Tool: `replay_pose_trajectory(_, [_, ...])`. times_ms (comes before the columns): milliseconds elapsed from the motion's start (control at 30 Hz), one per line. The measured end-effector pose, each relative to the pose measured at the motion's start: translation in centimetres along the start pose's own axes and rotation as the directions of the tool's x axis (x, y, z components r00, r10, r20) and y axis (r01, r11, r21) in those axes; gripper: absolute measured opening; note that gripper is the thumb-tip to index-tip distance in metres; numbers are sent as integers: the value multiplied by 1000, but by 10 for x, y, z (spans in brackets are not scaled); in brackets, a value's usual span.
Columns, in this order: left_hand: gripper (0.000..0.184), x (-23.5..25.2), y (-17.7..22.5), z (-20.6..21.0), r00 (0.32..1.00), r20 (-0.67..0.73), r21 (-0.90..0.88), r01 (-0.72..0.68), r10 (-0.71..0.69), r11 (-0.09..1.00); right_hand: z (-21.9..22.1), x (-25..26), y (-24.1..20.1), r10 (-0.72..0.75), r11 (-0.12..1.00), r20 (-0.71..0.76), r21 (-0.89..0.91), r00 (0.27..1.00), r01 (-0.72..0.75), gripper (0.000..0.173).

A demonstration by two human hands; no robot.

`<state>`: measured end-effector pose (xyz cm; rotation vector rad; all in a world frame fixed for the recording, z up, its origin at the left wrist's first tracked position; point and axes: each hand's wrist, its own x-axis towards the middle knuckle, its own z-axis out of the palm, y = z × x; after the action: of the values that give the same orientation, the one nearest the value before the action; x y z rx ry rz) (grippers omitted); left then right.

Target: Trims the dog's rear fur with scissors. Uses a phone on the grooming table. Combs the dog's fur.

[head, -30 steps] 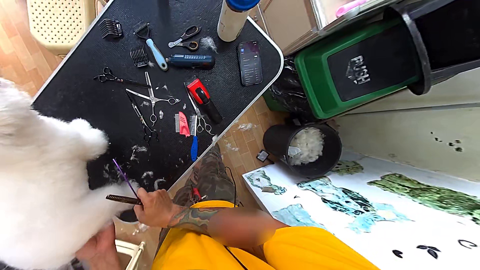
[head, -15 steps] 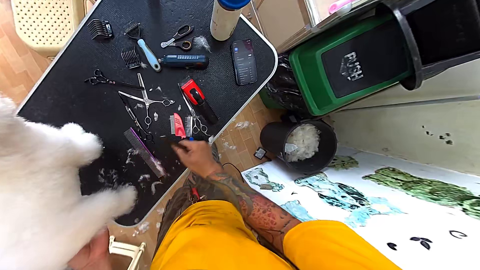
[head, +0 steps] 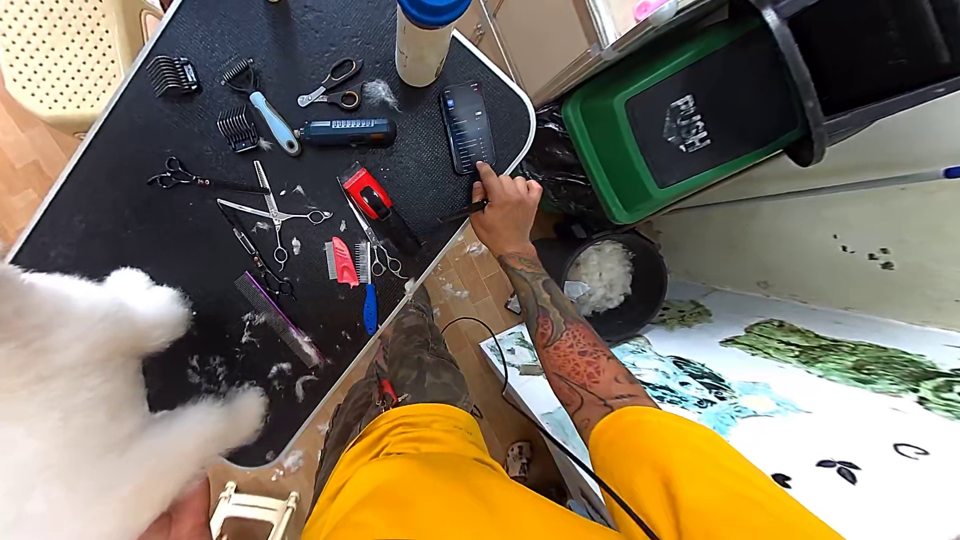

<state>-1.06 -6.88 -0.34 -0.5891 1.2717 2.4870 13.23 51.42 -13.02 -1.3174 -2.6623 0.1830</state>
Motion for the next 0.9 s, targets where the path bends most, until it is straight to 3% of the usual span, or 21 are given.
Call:
replay_pose_trajectory(200, [31, -3, -1, 6, 1000, 16, 36, 16, -17, 999, -5, 25, -6, 10, 999, 66, -47, 998, -6, 45])
replay_pose_trajectory(433, [32, -2, 0, -1, 993, 115, 49, 17, -23, 999, -6, 32, -3, -47, 999, -21, -4, 999, 47, 43])
replay_pose_trajectory(900, [29, -4, 1, -6, 994, 105, 12, 9, -11, 1000, -4, 52, -7, -46, 998, 65, -45, 997, 49, 45])
